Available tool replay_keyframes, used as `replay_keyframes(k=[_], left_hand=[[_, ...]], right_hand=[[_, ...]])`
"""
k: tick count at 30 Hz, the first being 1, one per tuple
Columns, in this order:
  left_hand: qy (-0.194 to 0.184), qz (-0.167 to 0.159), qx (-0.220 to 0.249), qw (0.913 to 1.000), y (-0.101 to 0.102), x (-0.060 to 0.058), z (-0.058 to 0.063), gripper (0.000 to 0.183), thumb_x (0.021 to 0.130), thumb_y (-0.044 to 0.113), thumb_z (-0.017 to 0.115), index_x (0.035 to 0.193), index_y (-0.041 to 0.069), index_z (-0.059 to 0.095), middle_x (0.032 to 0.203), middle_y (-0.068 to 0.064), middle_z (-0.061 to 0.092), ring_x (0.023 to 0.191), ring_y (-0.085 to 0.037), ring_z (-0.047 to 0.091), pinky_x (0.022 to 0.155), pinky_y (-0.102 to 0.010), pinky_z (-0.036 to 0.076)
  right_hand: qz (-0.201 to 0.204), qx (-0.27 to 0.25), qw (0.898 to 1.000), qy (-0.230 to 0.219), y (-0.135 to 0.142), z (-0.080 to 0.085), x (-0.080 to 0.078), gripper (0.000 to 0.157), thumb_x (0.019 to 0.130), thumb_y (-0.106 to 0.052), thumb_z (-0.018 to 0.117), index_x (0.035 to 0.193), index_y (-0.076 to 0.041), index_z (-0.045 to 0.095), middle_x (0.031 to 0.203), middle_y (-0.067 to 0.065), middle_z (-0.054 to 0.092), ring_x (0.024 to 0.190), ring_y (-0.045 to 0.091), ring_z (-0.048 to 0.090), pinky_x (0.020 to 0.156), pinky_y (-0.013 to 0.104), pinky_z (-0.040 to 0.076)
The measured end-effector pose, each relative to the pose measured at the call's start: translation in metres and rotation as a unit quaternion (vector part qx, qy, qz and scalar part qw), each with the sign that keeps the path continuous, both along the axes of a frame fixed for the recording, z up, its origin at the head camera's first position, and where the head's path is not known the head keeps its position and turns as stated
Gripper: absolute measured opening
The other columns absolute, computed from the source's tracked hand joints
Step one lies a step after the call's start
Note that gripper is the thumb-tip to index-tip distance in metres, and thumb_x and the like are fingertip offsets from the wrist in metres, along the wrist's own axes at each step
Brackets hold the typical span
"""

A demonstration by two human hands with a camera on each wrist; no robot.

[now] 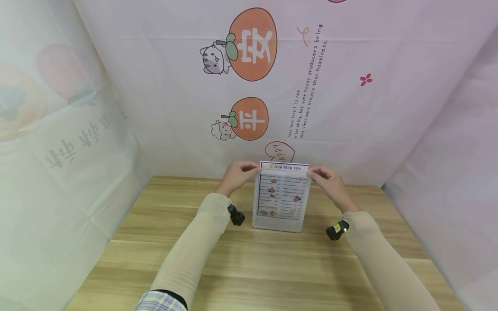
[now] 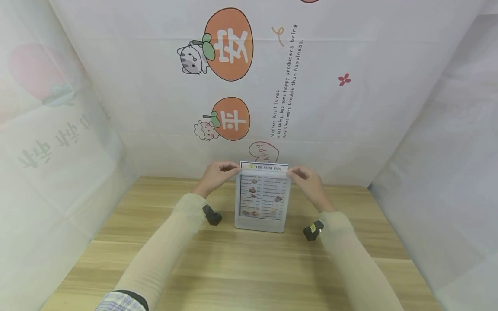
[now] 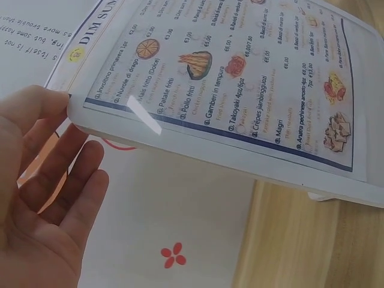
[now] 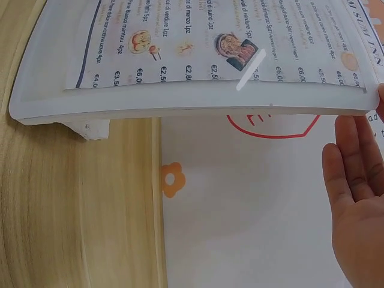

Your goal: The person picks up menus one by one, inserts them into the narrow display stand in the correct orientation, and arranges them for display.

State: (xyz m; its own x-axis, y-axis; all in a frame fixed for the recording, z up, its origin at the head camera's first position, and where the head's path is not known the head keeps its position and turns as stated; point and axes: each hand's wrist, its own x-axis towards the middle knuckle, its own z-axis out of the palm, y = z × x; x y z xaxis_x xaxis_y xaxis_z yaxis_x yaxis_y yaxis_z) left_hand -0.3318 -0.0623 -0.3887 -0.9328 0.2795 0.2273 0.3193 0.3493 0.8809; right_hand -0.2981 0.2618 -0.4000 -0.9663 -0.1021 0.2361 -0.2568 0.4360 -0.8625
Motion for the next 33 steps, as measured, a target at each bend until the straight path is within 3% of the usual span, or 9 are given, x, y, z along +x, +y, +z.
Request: replay_keyframes(k=[5,11,18,27,33], left_hand=[[-0.001,0.000,-0.006,1.0000,0.001,0.000,0.002,0.021,0.096,0.037,0.069,0.107,0.020,0.076,0.105,0.007,0.071,0.100,-0.013,0.063,0.090,-0.037,0.052],[0.010,0.006,-0.005,0.9999,0.004,-0.002,0.008,0.022,0.096,0.039,0.068,0.108,0.021,0.075,0.105,0.008,0.071,0.101,-0.012,0.063,0.091,-0.037,0.051],[0.020,0.008,-0.009,0.9997,0.005,-0.003,0.010,0.022,0.096,0.037,0.069,0.107,0.020,0.075,0.103,0.008,0.071,0.099,-0.012,0.063,0.089,-0.036,0.051],[0.012,0.010,-0.010,0.9998,0.005,-0.003,0.011,0.023,0.095,0.039,0.069,0.107,0.020,0.075,0.103,0.008,0.071,0.099,-0.012,0.062,0.089,-0.035,0.051],[0.011,0.009,-0.011,0.9998,0.005,-0.002,0.011,0.022,0.096,0.038,0.069,0.106,0.020,0.075,0.103,0.007,0.071,0.099,-0.012,0.062,0.089,-0.035,0.051]], right_hand=[[-0.004,0.003,1.000,0.001,0.000,0.000,0.000,0.046,0.097,-0.051,0.062,0.116,-0.010,0.066,0.116,0.009,0.065,0.109,0.023,0.058,0.098,0.045,0.045],[-0.002,-0.005,1.000,0.003,-0.001,0.000,0.000,0.046,0.096,-0.051,0.062,0.116,-0.009,0.066,0.115,0.009,0.064,0.109,0.023,0.058,0.100,0.052,0.045],[-0.005,0.007,1.000,-0.010,-0.001,0.000,-0.001,0.049,0.097,-0.054,0.060,0.118,-0.010,0.064,0.119,0.009,0.063,0.111,0.025,0.057,0.098,0.043,0.045],[-0.026,-0.004,1.000,-0.010,-0.007,0.014,-0.001,0.051,0.099,-0.051,0.057,0.124,-0.006,0.061,0.121,0.011,0.063,0.110,0.020,0.057,0.102,0.043,0.043],[-0.016,-0.007,1.000,-0.003,-0.005,0.014,-0.002,0.051,0.099,-0.051,0.058,0.122,-0.007,0.062,0.121,0.010,0.063,0.110,0.020,0.057,0.103,0.044,0.043]])
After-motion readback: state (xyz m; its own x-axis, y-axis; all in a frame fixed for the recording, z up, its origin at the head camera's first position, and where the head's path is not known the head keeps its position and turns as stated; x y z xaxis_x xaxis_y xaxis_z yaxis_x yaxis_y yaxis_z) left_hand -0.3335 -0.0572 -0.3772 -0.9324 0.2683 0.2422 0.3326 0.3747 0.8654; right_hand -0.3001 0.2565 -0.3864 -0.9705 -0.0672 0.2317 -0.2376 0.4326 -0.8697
